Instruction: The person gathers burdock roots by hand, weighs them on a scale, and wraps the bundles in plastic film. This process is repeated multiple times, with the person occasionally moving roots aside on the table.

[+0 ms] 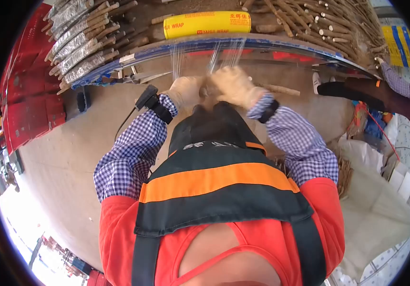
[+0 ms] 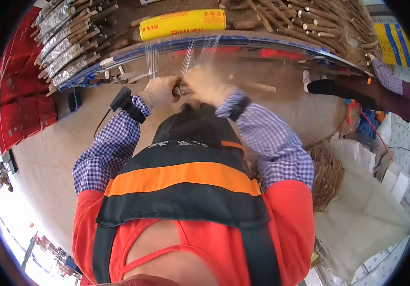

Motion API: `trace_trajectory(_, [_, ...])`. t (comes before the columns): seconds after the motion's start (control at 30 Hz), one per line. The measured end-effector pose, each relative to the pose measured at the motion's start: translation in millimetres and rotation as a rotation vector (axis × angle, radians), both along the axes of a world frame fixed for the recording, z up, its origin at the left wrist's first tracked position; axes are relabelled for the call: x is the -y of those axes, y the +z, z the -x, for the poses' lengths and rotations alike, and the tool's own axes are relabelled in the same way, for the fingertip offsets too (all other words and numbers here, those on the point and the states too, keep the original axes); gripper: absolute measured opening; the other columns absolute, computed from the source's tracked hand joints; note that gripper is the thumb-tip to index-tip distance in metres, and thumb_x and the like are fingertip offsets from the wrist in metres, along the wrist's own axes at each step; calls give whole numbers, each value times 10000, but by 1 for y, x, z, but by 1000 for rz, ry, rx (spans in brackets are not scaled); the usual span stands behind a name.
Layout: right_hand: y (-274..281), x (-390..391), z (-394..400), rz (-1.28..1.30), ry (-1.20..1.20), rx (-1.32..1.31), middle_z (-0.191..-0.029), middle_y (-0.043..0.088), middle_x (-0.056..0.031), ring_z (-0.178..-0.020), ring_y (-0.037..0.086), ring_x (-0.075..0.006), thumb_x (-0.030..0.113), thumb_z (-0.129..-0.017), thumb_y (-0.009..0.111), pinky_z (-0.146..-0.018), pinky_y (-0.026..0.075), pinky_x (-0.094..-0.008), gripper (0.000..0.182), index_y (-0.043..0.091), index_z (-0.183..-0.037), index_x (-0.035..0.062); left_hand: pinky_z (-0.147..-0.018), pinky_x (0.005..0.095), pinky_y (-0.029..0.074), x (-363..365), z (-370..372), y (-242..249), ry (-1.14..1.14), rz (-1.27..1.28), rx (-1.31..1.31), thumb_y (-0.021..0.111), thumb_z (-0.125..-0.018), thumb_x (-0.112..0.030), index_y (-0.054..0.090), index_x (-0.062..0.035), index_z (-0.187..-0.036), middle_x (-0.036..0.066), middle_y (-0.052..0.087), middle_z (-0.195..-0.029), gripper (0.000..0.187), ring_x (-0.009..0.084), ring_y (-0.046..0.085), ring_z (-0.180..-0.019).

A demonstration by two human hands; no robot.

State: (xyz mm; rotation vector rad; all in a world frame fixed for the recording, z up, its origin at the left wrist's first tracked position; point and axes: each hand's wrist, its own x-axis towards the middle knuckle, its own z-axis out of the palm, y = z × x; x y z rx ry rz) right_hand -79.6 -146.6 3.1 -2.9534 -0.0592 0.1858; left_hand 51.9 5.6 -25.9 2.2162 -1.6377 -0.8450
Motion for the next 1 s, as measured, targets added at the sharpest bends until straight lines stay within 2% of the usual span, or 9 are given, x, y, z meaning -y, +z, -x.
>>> trace_trajectory(0.03, [14,13,16,-82,11,115,-1089,654,-143,-953,646,-288,287,-788,698,-834,521,-377,345,651,-1061,81,-748,434,524,-6,-3,-9,-34,16,55,730,-706,-234,598,-71,-1045,180,662,-905,398,355,655,-854])
trace_trajectory(0.1, [41,36,40,-228,-354,97,-1107,643,-120,-969,633,-289,342,-805,720,-877,499,-382,416,637,-1123,86,-728,425,518,-17,-1,-19,-48,16,138,723,-699,-185,587,-75,-1061,166,643,-891,402,350,642,-841])
trace_trajectory(0.17, [17,71,78,-335,-707,238,-1104,655,-101,-974,642,-241,320,-862,699,-881,503,-352,403,623,-1152,50,-727,430,489,-27,3,-27,-93,85,391,710,-742,-243,562,-87,-1062,107,638,-932,386,318,635,-862])
trace_trajectory(0.23, [-4,84,101,-562,-860,329,-1065,675,-96,-925,668,-205,296,-878,673,-853,527,-321,352,637,-1131,55,-743,427,473,-41,12,-37,-108,201,422,721,-722,-245,546,-90,-1084,93,620,-961,431,304,617,-884])
trace_trajectory(0.37, [-2,39,108,-761,-790,96,-1149,663,-60,-1007,633,-157,259,-924,646,-882,500,-302,334,613,-1197,71,-804,428,431,-52,17,-61,-60,408,439,740,-658,-232,508,-99,-1120,77,582,-1031,534,277,572,-947])
trace_trajectory(0.5, [7,-5,102,-678,-550,-78,-1159,652,-107,-1043,631,-260,283,-921,629,-892,502,-335,360,608,-1228,96,-799,427,432,-51,11,-65,40,606,301,755,-616,-201,511,-122,-1096,73,578,-983,545,291,569,-905])
trace_trajectory(0.77, [14,-21,106,-535,-477,175,-1089,665,-134,-1000,629,-322,323,-898,597,-843,516,-403,359,627,-1172,93,-751,408,418,-45,-3,-67,31,642,282,793,-619,-139,519,-130,-1046,65,575,-956,508,284,567,-878])
trace_trajectory(0.83, [28,-24,104,-483,-508,-6,-1226,605,-135,-1072,605,-334,344,-902,618,-884,508,-373,516,504,-1336,91,-744,408,424,-43,-4,-72,20,649,281,794,-619,-139,521,-130,-1046,63,574,-952,506,284,568,-867])
trace_trajectory(1.0, [31,-34,99,-283,-573,-118,-1250,563,-171,-1035,616,-350,388,-828,689,-834,523,-387,712,391,-1413,112,-717,414,443,-41,5,-66,36,643,231,787,-631,-149,522,-132,-1044,59,567,-938,492,279,571,-840])
